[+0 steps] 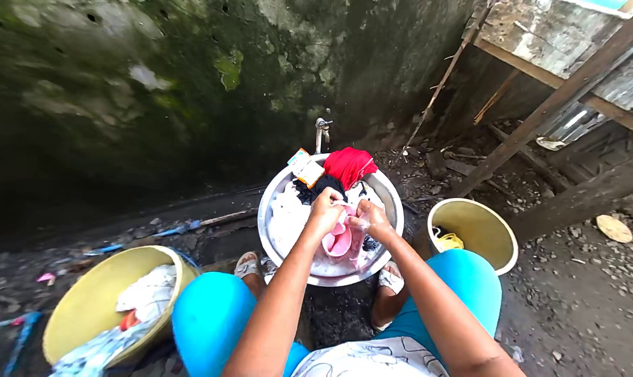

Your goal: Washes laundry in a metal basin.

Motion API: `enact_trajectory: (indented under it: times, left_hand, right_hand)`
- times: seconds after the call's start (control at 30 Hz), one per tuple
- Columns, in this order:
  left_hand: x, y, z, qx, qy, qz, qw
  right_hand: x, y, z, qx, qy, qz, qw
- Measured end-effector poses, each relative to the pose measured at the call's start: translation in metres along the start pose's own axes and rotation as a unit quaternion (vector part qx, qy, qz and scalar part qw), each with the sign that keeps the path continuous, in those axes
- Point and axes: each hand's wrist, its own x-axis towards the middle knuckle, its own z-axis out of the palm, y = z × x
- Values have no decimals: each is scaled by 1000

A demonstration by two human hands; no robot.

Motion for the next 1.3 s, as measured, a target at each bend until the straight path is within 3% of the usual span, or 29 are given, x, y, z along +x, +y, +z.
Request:
enact_trajectory:
  times: [0.13, 0.2, 0.27, 0.33, 0.4, 0.5, 0.57, 0.67, 0.8, 0.9, 1.03, 1.3]
  left_hand:
    - [-14, 32, -24, 7, 78, 112, 991]
    - [-18, 37, -47, 96, 135, 147, 975]
    - [-18, 32, -72, 211, 161, 116, 957]
    - [-14, 10, -97, 296, 124, 79, 944]
    - [-6, -15, -118, 292, 25, 51, 955]
    - [5, -55, -138, 111, -127, 10, 986]
    - [12, -86, -143, 75, -128, -54, 987]
    - [27, -115, -108, 247, -92, -158, 952]
    - [23, -135, 12, 245, -171, -153, 942]
    - [4, -148, 70, 289, -228, -223, 903]
    - [8, -195, 82, 326, -212, -228, 893]
    - [32, -211, 81, 339, -326, -234, 851]
  right_hand:
    - [-4, -18, 9, -17, 139, 6, 990]
    - [-4, -12, -2, -11, 174, -28, 984]
    - [-1, -4, -26, -5, 157, -51, 986]
    - [1, -1, -54, -22, 83, -64, 994]
    - [6, 1, -70, -1, 1, -87, 996]
    - [23, 21, -64, 134, -63, -85, 985]
    - [34, 41, -41, 202, -53, -28, 978]
    - [41, 70, 12, 110, 4, 66, 992]
    - [43, 90, 87, -111, -117, 170, 972]
    - [40, 89, 118, -175, -198, 188, 946]
    - [44, 111, 137, -199, -257, 157, 933]
    - [51, 104, 157, -267, -297, 193, 896]
